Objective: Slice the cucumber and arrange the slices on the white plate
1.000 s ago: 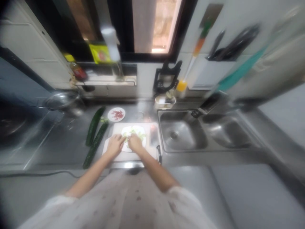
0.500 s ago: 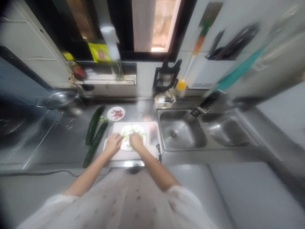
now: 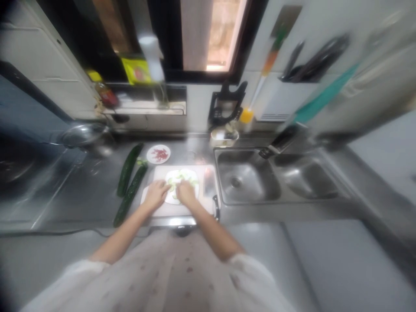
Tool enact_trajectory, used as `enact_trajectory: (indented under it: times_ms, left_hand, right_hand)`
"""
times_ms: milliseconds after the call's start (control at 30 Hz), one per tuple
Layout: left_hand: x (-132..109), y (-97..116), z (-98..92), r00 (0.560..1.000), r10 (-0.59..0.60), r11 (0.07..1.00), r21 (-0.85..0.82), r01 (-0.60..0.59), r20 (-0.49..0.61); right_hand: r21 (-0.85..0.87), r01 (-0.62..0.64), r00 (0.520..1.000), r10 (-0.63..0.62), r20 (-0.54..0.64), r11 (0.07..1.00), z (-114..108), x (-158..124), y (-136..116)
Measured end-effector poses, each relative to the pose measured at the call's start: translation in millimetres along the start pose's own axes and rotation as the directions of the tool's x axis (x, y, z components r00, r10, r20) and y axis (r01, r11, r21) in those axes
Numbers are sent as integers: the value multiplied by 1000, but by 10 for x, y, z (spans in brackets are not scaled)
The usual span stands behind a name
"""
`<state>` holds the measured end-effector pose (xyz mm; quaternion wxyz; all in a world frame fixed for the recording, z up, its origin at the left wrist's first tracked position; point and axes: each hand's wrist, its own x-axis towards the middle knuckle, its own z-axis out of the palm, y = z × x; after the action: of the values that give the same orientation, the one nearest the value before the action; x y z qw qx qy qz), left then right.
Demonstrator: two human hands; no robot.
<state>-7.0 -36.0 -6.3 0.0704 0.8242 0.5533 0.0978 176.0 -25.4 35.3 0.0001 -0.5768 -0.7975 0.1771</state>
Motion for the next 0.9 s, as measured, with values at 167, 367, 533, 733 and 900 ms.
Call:
enact_trajectory:
  times_ms: [167,367,533,733,900]
  left_hand:
    - [11,-4,-6,1000,-4,1000,-5,4,-3]
    - [32,16,-53,998,-50,997,-55,48,-30]
    - [-41,66,-67,994,-77,993,-99,69,-79]
    - [-76,168,-6,999,-24,993,-114,21,-31]
    - [-52,241,48,998,-28,988,-150,19,-53]
  right_hand:
    - [24,-2,1000,2,0,1000,-5,-63,-2]
    - [87,-5,998,10,-67,996,-41,-194,84]
    - [208,-76,975,117,-187,975,-84,-348,308]
    - [277,-150,948,218,-234,949,-29,-514,467]
    - [288,-102,937,189,-293,952,58,-546,425]
